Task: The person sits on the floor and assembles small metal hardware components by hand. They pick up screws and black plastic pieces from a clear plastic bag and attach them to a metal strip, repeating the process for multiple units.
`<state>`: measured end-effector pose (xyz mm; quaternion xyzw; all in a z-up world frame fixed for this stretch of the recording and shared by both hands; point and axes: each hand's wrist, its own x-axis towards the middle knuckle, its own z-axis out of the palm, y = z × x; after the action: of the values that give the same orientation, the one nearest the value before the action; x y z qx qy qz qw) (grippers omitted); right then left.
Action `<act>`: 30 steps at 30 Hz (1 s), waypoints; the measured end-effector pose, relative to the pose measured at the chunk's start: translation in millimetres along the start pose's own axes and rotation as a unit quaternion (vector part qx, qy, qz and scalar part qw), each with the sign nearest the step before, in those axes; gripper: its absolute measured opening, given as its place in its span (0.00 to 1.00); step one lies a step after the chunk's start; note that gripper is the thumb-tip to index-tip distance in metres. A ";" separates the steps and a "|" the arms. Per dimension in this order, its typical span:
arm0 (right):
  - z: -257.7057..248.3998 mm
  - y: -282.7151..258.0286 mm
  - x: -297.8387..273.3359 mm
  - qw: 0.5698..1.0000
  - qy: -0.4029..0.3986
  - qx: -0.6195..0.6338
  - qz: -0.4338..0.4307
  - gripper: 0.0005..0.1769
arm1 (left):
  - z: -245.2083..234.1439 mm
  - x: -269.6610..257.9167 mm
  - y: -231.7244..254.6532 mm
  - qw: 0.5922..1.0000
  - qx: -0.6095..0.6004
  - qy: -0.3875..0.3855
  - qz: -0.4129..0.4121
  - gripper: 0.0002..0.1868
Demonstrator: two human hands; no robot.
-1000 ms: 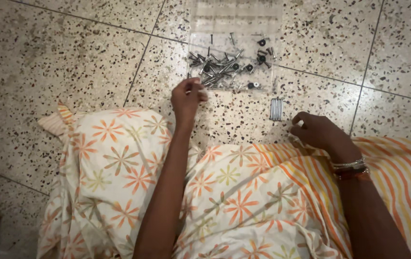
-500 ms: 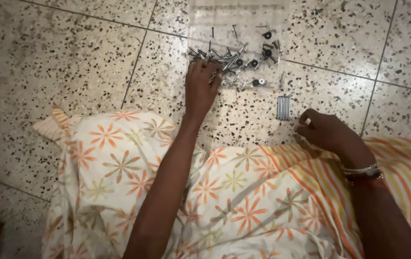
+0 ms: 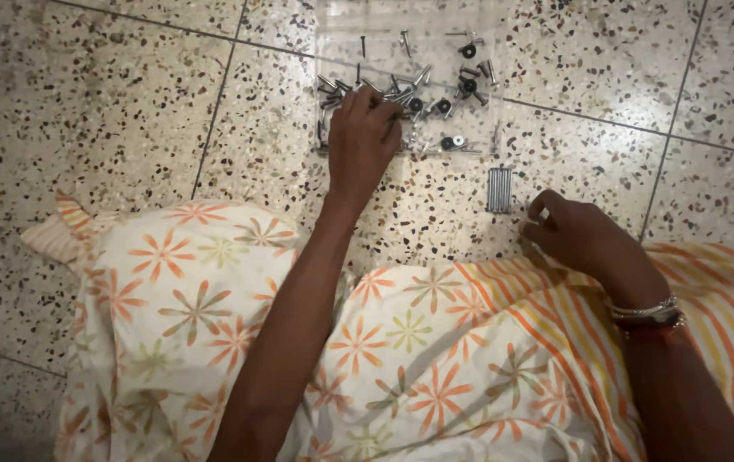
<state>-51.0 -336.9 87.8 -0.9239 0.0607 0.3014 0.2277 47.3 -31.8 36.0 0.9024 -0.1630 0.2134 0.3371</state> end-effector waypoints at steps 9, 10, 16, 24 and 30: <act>4.6 6.4 6.3 0.999 0.013 -0.020 -0.031 0.19 | 9.5 -0.6 -6.1 0.999 0.042 0.016 0.025 0.07; 4.7 7.4 5.7 0.999 0.019 -0.023 -0.042 0.20 | 9.4 -1.6 -5.3 0.999 0.030 0.015 0.025 0.06; 2.9 1.9 0.0 0.999 0.018 -0.016 -0.038 0.20 | 19.9 0.6 -8.3 0.997 0.077 0.011 0.016 0.05; -0.4 -3.3 -3.1 0.999 0.013 -0.009 -0.036 0.19 | 29.3 -3.1 -13.7 0.995 0.092 -0.035 -0.007 0.07; -3.9 -8.4 -6.1 1.000 -0.002 0.014 -0.013 0.18 | 23.5 0.0 -9.5 0.996 0.075 -0.041 -0.006 0.08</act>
<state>-51.8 -331.4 97.4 -0.9209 0.0524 0.2989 0.2447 58.0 -40.9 14.8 0.9340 -0.1546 0.1862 0.2627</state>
